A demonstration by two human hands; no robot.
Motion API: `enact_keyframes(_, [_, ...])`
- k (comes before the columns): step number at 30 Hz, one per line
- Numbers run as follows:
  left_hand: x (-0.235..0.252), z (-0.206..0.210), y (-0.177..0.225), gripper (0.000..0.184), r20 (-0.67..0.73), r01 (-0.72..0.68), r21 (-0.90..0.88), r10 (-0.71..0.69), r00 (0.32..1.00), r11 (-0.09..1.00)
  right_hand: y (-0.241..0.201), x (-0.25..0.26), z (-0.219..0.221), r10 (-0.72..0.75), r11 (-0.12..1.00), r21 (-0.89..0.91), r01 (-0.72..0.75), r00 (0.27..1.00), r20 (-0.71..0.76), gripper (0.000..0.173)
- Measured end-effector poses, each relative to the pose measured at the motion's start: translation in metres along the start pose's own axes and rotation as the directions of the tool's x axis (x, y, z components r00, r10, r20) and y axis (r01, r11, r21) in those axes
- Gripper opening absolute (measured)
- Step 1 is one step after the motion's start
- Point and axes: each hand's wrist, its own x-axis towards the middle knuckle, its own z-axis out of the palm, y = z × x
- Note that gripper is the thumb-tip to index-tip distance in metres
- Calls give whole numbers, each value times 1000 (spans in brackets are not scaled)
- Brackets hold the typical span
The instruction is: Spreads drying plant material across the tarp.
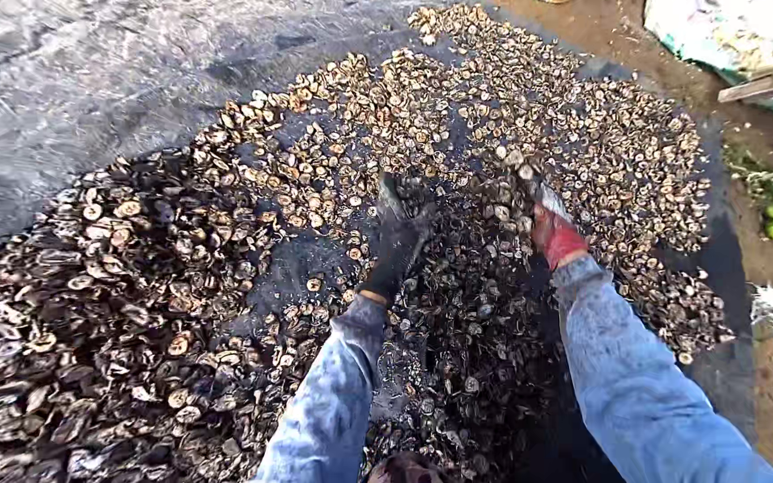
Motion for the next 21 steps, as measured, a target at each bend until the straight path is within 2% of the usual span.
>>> enact_keyframes(1, [25,-3,5,87,3,-69,109,69,998,992,-2,27,-10,-26,996,-84,25,1000,-10,46])
enact_keyframes(2, [45,-4,5,76,12,-131,206,132,991,970,-6,50,-18,-34,993,-113,33,999,0,48])
enact_keyframes(3, [59,-5,-2,58,25,-175,289,175,984,941,-9,70,-19,-44,997,-57,43,999,-13,52])
enact_keyframes(4, [68,-4,-10,45,42,-167,394,164,986,904,-13,90,-13,-85,996,19,85,996,-32,62])
enact_keyframes(5, [72,-2,-23,44,60,-124,548,109,992,827,-15,103,1,-129,992,3,129,992,-1,78])
enact_keyframes(6, [71,2,-41,56,69,-73,701,35,997,710,-12,105,22,-201,976,-76,205,978,57,91])
enact_keyframes(7, [63,11,-59,71,96,-52,773,-35,995,632,-6,93,46,-259,945,-170,281,955,141,102])
enact_keyframes(9, [34,33,-79,88,175,-115,799,-45,984,590,13,32,84,-302,899,-223,378,901,311,113])
enact_keyframes(11, [6,49,-72,96,315,-210,810,-105,943,548,38,-43,94,-264,895,-204,397,839,476,122])
enact_keyframes(12, [-9,56,-68,89,384,-246,807,-160,910,538,54,-80,93,-256,887,-204,414,810,528,120])
enact_keyframes(13, [-20,62,-61,72,437,-277,801,-204,876,530,74,-116,93,-286,881,-182,437,798,530,115])
enact_keyframes(14, [-26,64,-53,54,468,-302,780,-189,863,549,97,-147,96,-340,879,-142,455,807,483,103])
enact_keyframes(15, [-26,66,-46,42,464,-317,726,-94,881,610,117,-170,100,-396,879,-99,466,830,393,86])
enact_keyframes(16, [-20,68,-39,38,430,-349,626,65,901,697,137,-180,99,-434,875,-82,476,849,301,67])
enact_keyframes(17, [-7,72,-31,38,373,-406,527,227,900,747,153,-178,96,-453,875,-87,477,868,205,52])
enact_keyframes(18, [12,79,-20,42,321,-459,492,336,886,740,161,-166,89,-415,896,-103,432,897,153,45])
enact_keyframes(19, [36,88,-10,49,283,-471,529,377,882,706,161,-147,79,-328,933,-110,343,935,138,48])
enact_keyframes(21, [93,114,-7,69,242,-376,689,293,925,619,148,-100,53,-64,997,-39,68,992,108,54])
